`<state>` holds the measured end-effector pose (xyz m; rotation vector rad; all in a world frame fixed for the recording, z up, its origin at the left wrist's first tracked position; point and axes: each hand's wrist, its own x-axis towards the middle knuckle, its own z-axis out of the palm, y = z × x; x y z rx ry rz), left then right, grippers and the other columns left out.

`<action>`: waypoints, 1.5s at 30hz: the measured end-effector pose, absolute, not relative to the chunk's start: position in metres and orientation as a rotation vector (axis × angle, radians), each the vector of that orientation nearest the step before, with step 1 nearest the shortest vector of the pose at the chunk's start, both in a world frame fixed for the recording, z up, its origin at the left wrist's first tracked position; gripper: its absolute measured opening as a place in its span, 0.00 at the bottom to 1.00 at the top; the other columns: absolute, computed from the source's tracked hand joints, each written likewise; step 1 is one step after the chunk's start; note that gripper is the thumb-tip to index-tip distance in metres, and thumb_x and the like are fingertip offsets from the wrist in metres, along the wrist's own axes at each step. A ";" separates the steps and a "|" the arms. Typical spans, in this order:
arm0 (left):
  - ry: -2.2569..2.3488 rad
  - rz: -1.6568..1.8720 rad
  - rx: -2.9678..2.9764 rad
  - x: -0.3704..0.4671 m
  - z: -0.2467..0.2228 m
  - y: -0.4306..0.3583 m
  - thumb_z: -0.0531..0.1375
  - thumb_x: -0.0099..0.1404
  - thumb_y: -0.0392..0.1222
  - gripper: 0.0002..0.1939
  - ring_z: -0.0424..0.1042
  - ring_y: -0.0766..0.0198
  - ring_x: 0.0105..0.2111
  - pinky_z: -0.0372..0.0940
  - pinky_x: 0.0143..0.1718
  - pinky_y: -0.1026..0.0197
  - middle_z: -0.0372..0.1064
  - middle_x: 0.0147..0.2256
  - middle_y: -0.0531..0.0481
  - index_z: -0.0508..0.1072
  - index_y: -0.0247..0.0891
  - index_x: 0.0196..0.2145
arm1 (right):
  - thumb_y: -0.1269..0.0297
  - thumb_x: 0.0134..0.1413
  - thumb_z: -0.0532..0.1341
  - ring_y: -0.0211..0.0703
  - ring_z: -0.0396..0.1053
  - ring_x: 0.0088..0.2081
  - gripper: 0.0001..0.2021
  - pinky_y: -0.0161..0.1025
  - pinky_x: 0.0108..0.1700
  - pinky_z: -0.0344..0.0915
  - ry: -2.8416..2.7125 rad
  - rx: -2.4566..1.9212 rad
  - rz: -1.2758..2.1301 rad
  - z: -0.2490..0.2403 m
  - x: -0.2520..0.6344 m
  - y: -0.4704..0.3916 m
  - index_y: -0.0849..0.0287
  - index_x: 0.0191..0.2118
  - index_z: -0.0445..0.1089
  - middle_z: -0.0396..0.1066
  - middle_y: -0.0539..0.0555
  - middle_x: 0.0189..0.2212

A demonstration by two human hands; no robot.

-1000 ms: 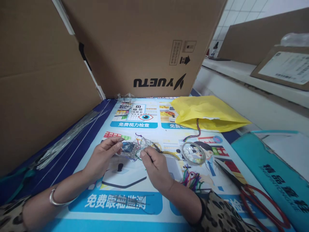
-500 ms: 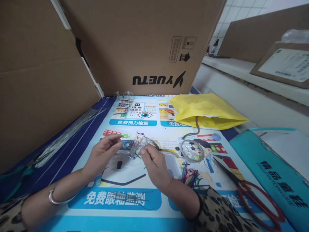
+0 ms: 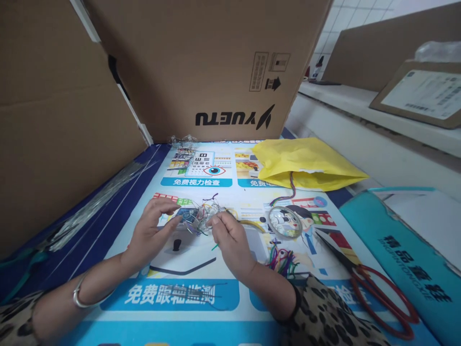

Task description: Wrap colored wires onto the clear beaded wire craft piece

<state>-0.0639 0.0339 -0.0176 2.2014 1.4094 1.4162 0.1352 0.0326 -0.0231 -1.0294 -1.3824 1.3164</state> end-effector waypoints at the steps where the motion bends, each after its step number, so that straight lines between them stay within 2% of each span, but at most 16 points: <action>1: 1.401 1.428 2.241 -0.064 -0.018 0.033 0.58 0.61 0.32 0.11 0.64 0.60 0.42 0.62 0.44 0.55 0.63 0.39 0.48 0.68 0.43 0.42 | 0.55 0.60 0.52 0.32 0.50 0.18 0.14 0.32 0.21 0.48 -1.347 -1.015 1.350 -0.022 0.135 0.033 0.59 0.31 0.66 0.51 0.43 0.15; 8: 1.295 1.337 2.526 -0.065 -0.022 0.031 0.54 0.60 0.28 0.13 0.64 0.58 0.43 0.62 0.44 0.53 0.62 0.41 0.47 0.72 0.43 0.37 | 0.55 0.58 0.54 0.30 0.48 0.16 0.13 0.30 0.18 0.45 -1.203 -0.991 1.473 -0.021 0.135 0.035 0.59 0.31 0.66 0.52 0.42 0.14; 17: 1.267 1.267 2.533 -0.065 -0.023 0.034 0.53 0.59 0.25 0.14 0.63 0.59 0.41 0.61 0.42 0.54 0.63 0.39 0.47 0.70 0.40 0.38 | 0.56 0.55 0.57 0.29 0.44 0.15 0.12 0.30 0.17 0.43 -1.050 -0.904 1.571 -0.023 0.137 0.040 0.59 0.26 0.64 0.47 0.40 0.12; 23: 1.286 1.203 2.535 -0.059 -0.018 0.030 0.58 0.58 0.34 0.10 0.63 0.56 0.41 0.61 0.42 0.52 0.63 0.38 0.46 0.69 0.40 0.40 | 0.56 0.55 0.58 0.29 0.45 0.15 0.13 0.30 0.18 0.45 -1.086 -0.901 1.572 -0.023 0.137 0.038 0.58 0.25 0.63 0.47 0.40 0.12; 27: 1.451 1.244 2.472 -0.048 -0.017 0.030 0.63 0.55 0.45 0.10 0.63 0.54 0.39 0.59 0.40 0.49 0.62 0.36 0.46 0.70 0.38 0.33 | 0.54 0.54 0.58 0.29 0.45 0.15 0.14 0.30 0.17 0.43 -1.149 -0.905 1.561 -0.024 0.135 0.035 0.59 0.25 0.64 0.48 0.40 0.12; 29: 1.507 1.288 2.411 -0.043 -0.018 0.030 0.64 0.54 0.46 0.11 0.62 0.54 0.38 0.58 0.40 0.50 0.62 0.35 0.46 0.68 0.38 0.30 | 0.54 0.54 0.58 0.29 0.45 0.15 0.14 0.31 0.18 0.44 -1.183 -0.897 1.555 -0.024 0.135 0.034 0.59 0.25 0.64 0.48 0.40 0.12; 36: 1.511 1.353 2.327 -0.040 -0.017 0.030 0.62 0.56 0.37 0.05 0.61 0.56 0.40 0.58 0.43 0.51 0.61 0.35 0.47 0.67 0.38 0.29 | 0.54 0.57 0.56 0.30 0.47 0.16 0.15 0.32 0.20 0.45 -1.315 -0.926 1.470 -0.023 0.136 0.031 0.59 0.25 0.63 0.50 0.41 0.13; 45: 1.352 1.341 2.210 -0.047 -0.017 0.026 0.57 0.58 0.32 0.04 0.64 0.58 0.41 0.61 0.42 0.55 0.63 0.37 0.46 0.66 0.38 0.32 | 0.55 0.58 0.56 0.31 0.48 0.17 0.15 0.33 0.22 0.47 -1.367 -0.976 1.382 -0.025 0.138 0.033 0.58 0.25 0.61 0.52 0.42 0.14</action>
